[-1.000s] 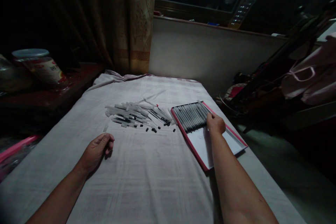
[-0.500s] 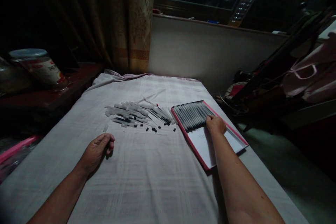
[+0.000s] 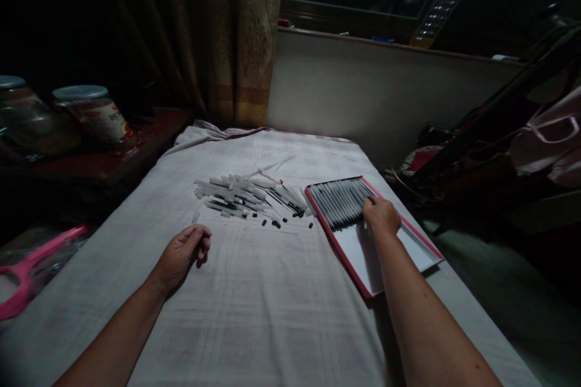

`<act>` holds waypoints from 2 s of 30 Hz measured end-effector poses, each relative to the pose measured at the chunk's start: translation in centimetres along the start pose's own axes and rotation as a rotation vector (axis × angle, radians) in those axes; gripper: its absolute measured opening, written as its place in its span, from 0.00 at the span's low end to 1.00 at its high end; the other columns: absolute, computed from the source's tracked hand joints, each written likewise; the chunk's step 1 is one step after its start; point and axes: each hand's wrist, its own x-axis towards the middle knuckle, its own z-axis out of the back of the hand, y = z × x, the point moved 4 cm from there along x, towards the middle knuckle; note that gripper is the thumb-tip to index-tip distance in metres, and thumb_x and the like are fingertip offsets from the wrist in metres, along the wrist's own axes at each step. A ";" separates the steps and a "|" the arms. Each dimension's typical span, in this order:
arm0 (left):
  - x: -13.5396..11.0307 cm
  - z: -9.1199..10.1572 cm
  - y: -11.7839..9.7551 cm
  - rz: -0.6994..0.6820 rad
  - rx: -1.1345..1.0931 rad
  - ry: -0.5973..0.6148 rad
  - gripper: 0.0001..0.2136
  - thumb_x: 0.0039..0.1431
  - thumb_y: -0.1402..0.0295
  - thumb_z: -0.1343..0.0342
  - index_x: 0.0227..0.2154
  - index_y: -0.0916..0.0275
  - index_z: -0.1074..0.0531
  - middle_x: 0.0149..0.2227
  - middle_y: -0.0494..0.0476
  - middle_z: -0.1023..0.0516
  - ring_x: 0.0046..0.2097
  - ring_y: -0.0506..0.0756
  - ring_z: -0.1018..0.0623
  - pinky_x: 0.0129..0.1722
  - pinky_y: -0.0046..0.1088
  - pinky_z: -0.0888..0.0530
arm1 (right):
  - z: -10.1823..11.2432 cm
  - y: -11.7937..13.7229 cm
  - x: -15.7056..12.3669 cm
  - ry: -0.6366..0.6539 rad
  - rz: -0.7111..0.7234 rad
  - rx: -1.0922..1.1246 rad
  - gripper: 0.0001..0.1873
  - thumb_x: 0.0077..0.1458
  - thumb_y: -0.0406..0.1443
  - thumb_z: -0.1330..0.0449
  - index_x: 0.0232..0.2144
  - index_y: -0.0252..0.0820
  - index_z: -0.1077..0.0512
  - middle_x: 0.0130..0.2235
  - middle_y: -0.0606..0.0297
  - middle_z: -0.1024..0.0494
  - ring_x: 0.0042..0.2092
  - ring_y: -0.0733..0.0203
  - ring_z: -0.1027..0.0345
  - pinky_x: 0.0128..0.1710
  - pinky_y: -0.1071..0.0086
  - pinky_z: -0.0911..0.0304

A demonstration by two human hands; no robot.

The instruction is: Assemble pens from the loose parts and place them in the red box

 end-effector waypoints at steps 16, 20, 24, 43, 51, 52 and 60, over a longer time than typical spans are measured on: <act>-0.1 0.0 0.2 -0.009 -0.023 0.016 0.23 0.48 0.44 0.41 0.25 0.63 0.34 0.20 0.46 0.30 0.18 0.45 0.33 0.16 0.20 0.38 | -2.7 14.5 -16.3 0.042 0.654 0.690 0.16 0.56 0.36 0.47 0.40 0.40 0.21 0.40 0.56 0.21 0.43 0.54 0.28 0.46 0.62 0.34; 0.0 0.0 0.2 0.005 -0.022 0.014 0.23 0.47 0.45 0.41 0.26 0.63 0.33 0.20 0.46 0.30 0.18 0.45 0.33 0.16 0.19 0.38 | -3.8 17.2 -19.9 0.150 0.743 0.585 0.14 0.56 0.33 0.45 0.40 0.43 0.21 0.41 0.58 0.21 0.43 0.56 0.29 0.45 0.65 0.35; 0.0 -0.1 0.3 -0.003 -0.008 0.022 0.23 0.49 0.44 0.42 0.27 0.63 0.32 0.20 0.46 0.30 0.18 0.45 0.33 0.17 0.19 0.37 | -3.4 20.5 -20.5 0.204 0.828 0.422 0.14 0.58 0.33 0.44 0.43 0.45 0.22 0.43 0.60 0.22 0.45 0.56 0.30 0.45 0.67 0.37; 1.2 2.8 -0.7 -0.275 1.168 -0.514 0.16 0.61 0.65 0.49 0.50 0.60 0.26 0.56 0.64 0.27 0.57 0.65 0.30 0.55 0.46 0.33 | -3.5 22.1 -20.3 0.301 0.883 0.033 0.13 0.62 0.41 0.45 0.45 0.46 0.25 0.44 0.59 0.24 0.45 0.55 0.31 0.40 0.68 0.40; 1.3 2.5 -0.7 -0.338 1.202 -0.470 0.12 0.61 0.65 0.47 0.45 0.56 0.24 0.53 0.64 0.24 0.56 0.65 0.29 0.53 0.48 0.34 | -3.4 22.4 -20.3 0.276 0.893 0.037 0.13 0.62 0.39 0.46 0.40 0.43 0.23 0.42 0.55 0.24 0.44 0.54 0.31 0.40 0.66 0.39; 1.3 2.5 -0.6 -0.353 1.190 -0.464 0.11 0.60 0.64 0.47 0.43 0.56 0.24 0.52 0.63 0.24 0.56 0.66 0.28 0.53 0.48 0.34 | -3.4 22.3 -20.4 0.277 0.902 0.048 0.12 0.62 0.40 0.45 0.39 0.43 0.23 0.42 0.56 0.23 0.45 0.53 0.31 0.41 0.65 0.39; 0.3 1.7 -1.4 -0.549 1.190 -0.506 0.11 0.61 0.64 0.46 0.44 0.59 0.26 0.54 0.65 0.25 0.57 0.65 0.29 0.54 0.46 0.35 | -1.4 20.4 -19.7 0.246 0.756 0.315 0.10 0.60 0.36 0.44 0.40 0.42 0.25 0.41 0.59 0.21 0.41 0.58 0.29 0.40 0.68 0.39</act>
